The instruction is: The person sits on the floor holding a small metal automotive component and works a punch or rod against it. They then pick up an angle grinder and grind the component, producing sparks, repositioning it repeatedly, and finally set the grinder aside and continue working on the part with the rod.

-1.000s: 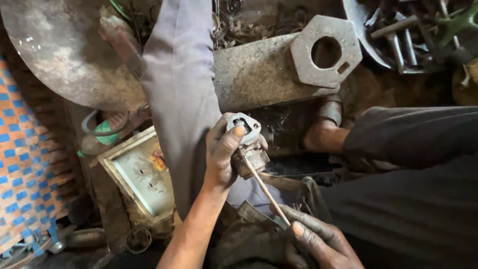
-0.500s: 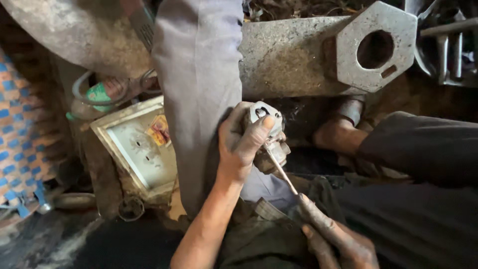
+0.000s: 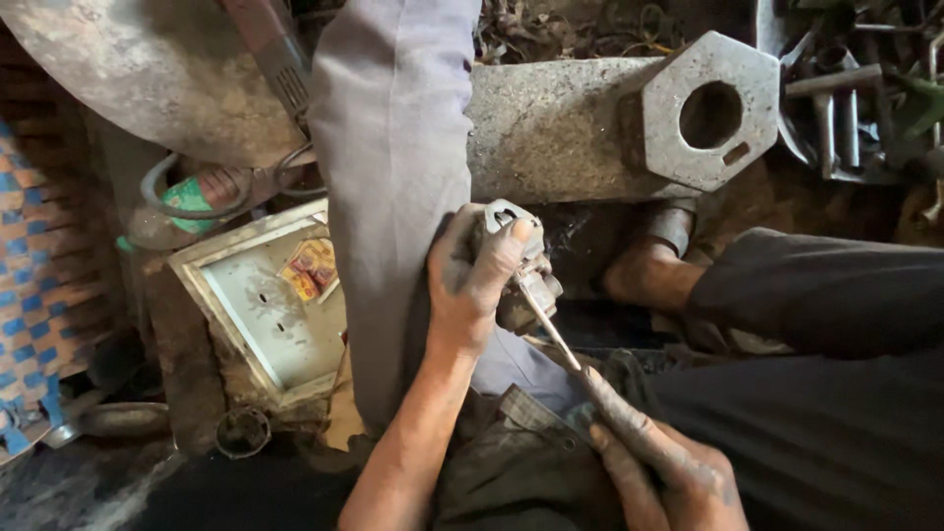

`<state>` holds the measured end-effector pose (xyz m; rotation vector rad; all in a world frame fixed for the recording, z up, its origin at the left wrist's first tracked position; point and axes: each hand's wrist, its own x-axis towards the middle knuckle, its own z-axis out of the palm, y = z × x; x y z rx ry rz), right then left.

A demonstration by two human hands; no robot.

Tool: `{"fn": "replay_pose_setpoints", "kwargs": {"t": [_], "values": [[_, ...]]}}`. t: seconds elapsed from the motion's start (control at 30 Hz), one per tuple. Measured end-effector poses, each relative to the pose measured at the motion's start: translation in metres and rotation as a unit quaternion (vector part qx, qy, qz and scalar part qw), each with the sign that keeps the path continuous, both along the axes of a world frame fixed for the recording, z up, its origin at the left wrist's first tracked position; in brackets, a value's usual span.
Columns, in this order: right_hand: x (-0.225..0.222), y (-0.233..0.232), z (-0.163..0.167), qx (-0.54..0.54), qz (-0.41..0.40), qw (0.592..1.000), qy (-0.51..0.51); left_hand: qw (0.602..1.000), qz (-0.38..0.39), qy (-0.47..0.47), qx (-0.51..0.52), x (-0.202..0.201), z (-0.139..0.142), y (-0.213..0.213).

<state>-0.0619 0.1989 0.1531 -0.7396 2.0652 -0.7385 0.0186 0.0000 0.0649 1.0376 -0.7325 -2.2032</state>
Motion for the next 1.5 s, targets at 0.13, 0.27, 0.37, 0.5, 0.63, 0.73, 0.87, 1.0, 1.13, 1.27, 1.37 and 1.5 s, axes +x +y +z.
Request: {"fn": "replay_pose_setpoints", "kwargs": {"t": [0.13,0.27,0.37,0.5,0.63,0.73,0.87,1.0,1.13,1.27,1.37,1.5], "values": [[-0.007,-0.013,0.007,0.031,0.028,0.999,0.016,1.000,0.013,-0.014,0.009,-0.005,-0.004,0.000],[-0.018,-0.023,0.004,0.039,0.097,0.989,0.101,0.999,0.033,-0.005,0.016,-0.011,-0.014,-0.002],[-0.024,-0.021,0.003,0.099,0.139,0.976,0.133,0.999,0.036,-0.033,-0.005,-0.012,-0.020,-0.002],[-0.030,-0.008,0.002,0.158,0.238,0.936,0.208,0.999,0.050,-0.006,-0.018,-0.010,-0.027,0.000],[-0.030,-0.001,0.000,0.211,0.291,0.908,0.216,0.997,0.021,-0.062,-0.045,-0.011,-0.031,0.002],[-0.038,-0.007,0.004,0.195,0.271,0.911,0.241,0.995,0.033,-0.073,-0.052,-0.013,-0.029,0.004],[-0.060,-0.014,0.013,-0.030,0.175,0.965,0.194,0.999,0.028,0.006,0.040,-0.005,-0.021,0.005],[-0.053,0.001,0.014,-0.042,0.079,0.993,0.082,0.992,0.023,0.068,0.105,0.000,-0.021,0.006],[-0.028,0.025,0.003,-0.079,-0.026,0.995,-0.050,0.983,0.030,0.084,0.162,0.002,-0.028,0.006],[-0.022,0.034,-0.009,0.000,-0.137,0.948,-0.287,0.991,0.008,0.076,0.114,0.005,-0.029,0.009],[-0.028,0.032,-0.011,0.054,-0.136,0.943,-0.297,0.992,-0.004,0.096,0.083,0.008,-0.026,0.009],[-0.033,0.024,-0.003,0.074,-0.162,0.915,-0.362,0.991,-0.015,0.113,0.066,0.011,-0.027,0.007]]}}
